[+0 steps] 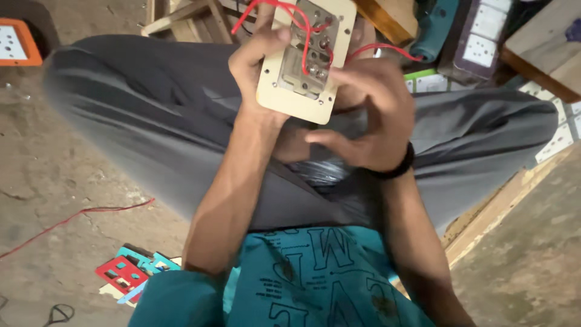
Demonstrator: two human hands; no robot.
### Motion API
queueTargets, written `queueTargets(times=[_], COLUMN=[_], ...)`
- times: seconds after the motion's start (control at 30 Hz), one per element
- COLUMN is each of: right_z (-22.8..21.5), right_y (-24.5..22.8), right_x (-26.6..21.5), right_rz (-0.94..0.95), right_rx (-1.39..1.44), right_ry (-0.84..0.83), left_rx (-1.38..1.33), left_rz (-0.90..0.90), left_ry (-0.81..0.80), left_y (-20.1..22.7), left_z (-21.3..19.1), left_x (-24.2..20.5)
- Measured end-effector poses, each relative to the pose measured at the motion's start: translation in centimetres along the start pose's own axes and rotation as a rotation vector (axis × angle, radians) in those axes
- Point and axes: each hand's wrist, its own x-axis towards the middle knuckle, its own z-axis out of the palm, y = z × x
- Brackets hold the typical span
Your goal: The person sits on the floor and assembles electrical socket units into wooden frames. They use a power drill to secure the sockets and a screwdriver to connect internal wires. The person handles multiple wooden frames, socket plates, and wiring components.
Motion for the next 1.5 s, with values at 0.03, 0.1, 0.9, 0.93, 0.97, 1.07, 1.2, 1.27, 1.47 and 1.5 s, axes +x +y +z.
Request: queueTargets(times=[0.03,0.1,0.9,0.93,0.97,1.07,1.2,1.27,1.47,1.5], right_z=[0.0,-0.5,1.2,1.6,2.7,6.3,4.7,3.0,1.5,1.7], right_y=[-0.5,-1.4,-8.7,-8.5,-7.9,-4.3,-5.7,-7.5,-8.3,-8.4], right_x=[0.0,-0.4,-6.9,-5.8,-4.7,-1.9,-4.7,-7.0,-6.2,-5.6], right_rz=[0.067,0.161,0.204,0.166,0.108,-0.331,0.043,0.25,0.258,0.267], right_rx=[0.061,0.109,-0.503,-0.542,-0.573,-0.578,-0.394,-0.492,-0.383,-0.349], right_ry=[0.008,0.008,0.172,0.2,0.276,0.816,0.595,0.362,0.247,0.249], left_rx=[-0.013,0.03,0.214,0.197,0.199,0.227,0.214,0.192,0.165,0.165], left_rz=[-0.013,0.021,0.68,0.643,0.618,0.496,0.26,0.186,0.132,0.136], left_ry=[0.032,-0.046,-1.724,-1.672,-1.577,-1.212,-0.737,-0.599,-0.429,-0.424], left_y=[0.3,0.5,-8.2,-8.5,-8.5,-7.6,-6.5,-6.4,-6.3,-6.4], left_z=[0.1,0.4,6.6,6.1,5.7,4.3,2.4,1.8,1.7,2.0], left_x=[-0.1,-0.7,8.8,8.1,7.3,4.1,-1.1,-2.9,-5.0,-4.9])
